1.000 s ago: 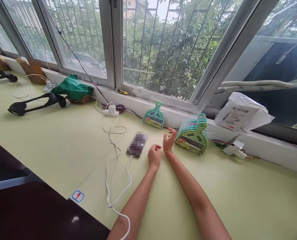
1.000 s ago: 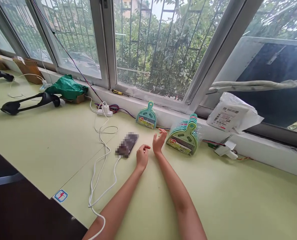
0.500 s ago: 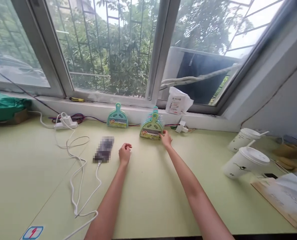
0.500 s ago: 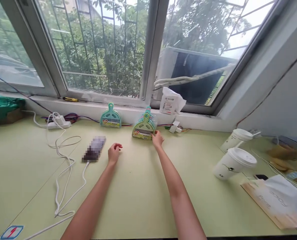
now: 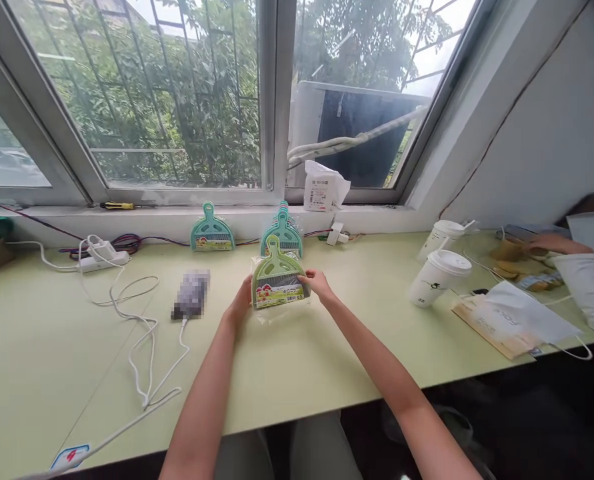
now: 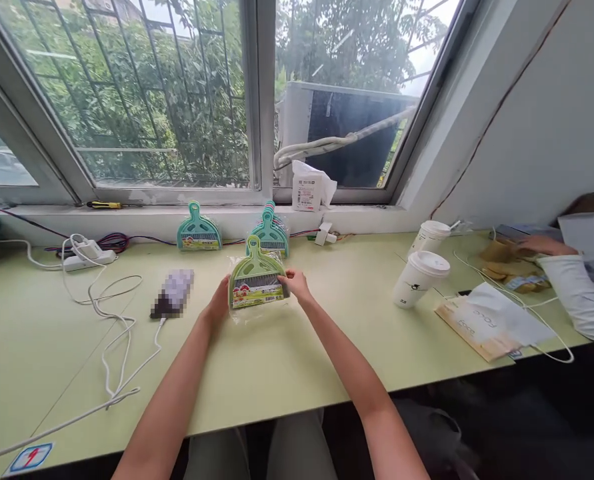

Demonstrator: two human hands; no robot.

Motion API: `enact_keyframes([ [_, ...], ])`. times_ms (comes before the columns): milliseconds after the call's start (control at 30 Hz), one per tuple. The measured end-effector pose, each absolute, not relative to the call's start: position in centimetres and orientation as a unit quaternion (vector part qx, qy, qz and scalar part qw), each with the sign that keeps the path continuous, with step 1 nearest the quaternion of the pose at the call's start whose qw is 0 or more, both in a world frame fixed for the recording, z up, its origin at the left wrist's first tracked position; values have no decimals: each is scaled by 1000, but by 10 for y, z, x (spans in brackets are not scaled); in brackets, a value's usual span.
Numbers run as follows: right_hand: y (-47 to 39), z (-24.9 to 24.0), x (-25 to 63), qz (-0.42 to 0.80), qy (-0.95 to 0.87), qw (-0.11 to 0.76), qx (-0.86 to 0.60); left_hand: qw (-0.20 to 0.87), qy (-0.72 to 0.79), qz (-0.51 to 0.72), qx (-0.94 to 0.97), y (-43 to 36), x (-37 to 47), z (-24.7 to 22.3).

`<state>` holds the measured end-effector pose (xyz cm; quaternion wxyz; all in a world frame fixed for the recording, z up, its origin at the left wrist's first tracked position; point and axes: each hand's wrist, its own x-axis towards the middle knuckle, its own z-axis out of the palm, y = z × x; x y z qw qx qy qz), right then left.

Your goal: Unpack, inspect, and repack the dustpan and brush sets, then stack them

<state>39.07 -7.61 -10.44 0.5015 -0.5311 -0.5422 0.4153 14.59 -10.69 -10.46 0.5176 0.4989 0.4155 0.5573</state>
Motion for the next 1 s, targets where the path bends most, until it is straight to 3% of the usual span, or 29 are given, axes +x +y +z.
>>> enact_keyframes([
  [100,-100,-114,395,418,-514,501,-556,624,364,499,478,-120,157,-100],
  [200,-119,-118,393,395,-503,503,-581,654,369,455,478,-128,161,-101],
  [367,-155,-104,373,156,-544,598,-567,631,402,459,479,-132,163,-107],
  [433,-169,-97,362,131,-594,591,-531,615,409,487,465,-131,162,-107],
  [567,-179,-99,345,299,-651,505,-482,566,403,553,460,-129,161,-106],
  [733,-163,-116,349,454,-541,500,-502,542,409,578,452,-127,164,-108],
  [1000,-151,-123,367,508,-429,543,-513,554,363,585,468,-136,179,-101],
])
